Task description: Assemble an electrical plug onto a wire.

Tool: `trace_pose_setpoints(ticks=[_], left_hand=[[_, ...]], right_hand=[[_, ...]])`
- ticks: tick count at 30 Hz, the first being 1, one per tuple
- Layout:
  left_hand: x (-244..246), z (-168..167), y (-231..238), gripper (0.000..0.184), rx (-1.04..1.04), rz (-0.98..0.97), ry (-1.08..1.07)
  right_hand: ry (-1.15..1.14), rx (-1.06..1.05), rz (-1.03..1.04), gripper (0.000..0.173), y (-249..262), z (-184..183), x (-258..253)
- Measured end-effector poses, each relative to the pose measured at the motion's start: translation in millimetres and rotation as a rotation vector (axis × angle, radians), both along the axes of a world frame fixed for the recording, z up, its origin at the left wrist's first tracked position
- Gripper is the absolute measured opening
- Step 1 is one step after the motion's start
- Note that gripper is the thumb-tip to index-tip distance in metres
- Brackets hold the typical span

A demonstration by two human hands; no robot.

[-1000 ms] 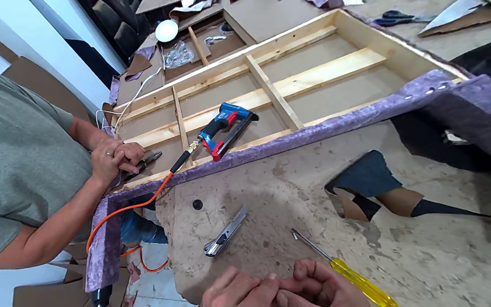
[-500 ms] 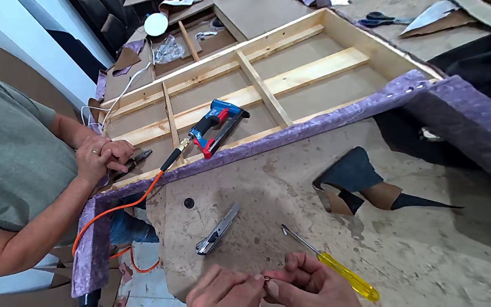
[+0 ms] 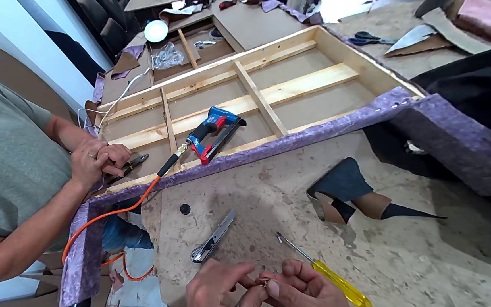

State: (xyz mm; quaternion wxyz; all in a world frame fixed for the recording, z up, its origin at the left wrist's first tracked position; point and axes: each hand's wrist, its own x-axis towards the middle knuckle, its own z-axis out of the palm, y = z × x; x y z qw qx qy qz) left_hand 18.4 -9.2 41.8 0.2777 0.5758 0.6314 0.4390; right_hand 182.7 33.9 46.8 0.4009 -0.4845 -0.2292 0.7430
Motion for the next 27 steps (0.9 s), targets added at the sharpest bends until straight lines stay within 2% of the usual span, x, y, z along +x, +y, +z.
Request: trace_pose_setpoints(ticks=[5,9,14,22,27], left_hand=[[2,-9,-3,0.015,0.072,0.034,0.063],[1,-16,-8,0.012,0.084,0.040,0.074],[2,-13,-11,0.006,0.093,0.052,0.102],[7,-8,-2,0.005,0.085,0.027,0.213],[9,-7,1,0.005,0.096,-0.018,0.286]], right_hand=[[-0.035,0.034,-0.030,0.029,-4,-5,-4],[-0.083,0.072,0.021,0.030,-7,-7,-2],[-0.114,0.130,0.054,0.027,-9,-3,-1],[-0.144,0.102,0.083,0.022,1,1,2],[-0.198,0.125,0.059,0.026,4,1,0]])
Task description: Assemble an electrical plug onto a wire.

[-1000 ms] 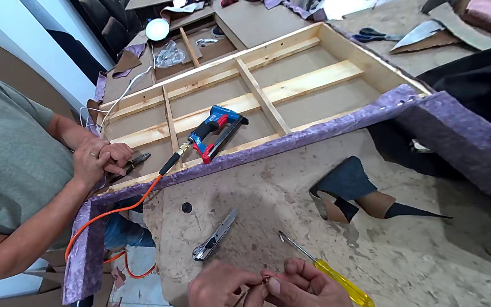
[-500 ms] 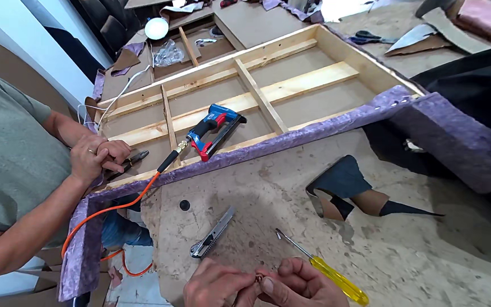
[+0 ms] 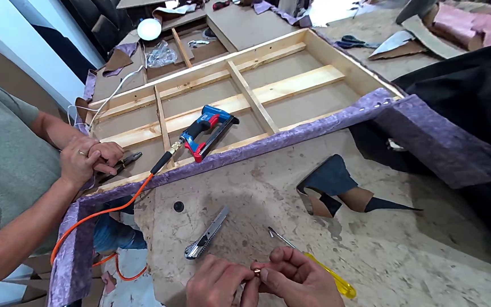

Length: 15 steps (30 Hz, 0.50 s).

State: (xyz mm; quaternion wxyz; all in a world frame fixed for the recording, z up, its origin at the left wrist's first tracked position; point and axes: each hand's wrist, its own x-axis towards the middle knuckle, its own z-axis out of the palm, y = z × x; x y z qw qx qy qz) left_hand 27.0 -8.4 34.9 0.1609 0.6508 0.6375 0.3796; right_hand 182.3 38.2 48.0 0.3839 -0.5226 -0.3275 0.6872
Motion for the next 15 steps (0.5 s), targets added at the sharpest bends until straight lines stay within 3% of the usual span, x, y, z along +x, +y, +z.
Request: trace_pose_setpoints(ticks=[9,15], left_hand=[[-4,-5,0,0.016,0.063,-0.009,-0.005],[-7,-6,0,0.010,0.096,-0.030,0.098]], right_hand=[[-0.009,-0.062,-0.017,0.033,8,2,-6],[0.035,-0.149,-0.069,0.038,9,3,-13]])
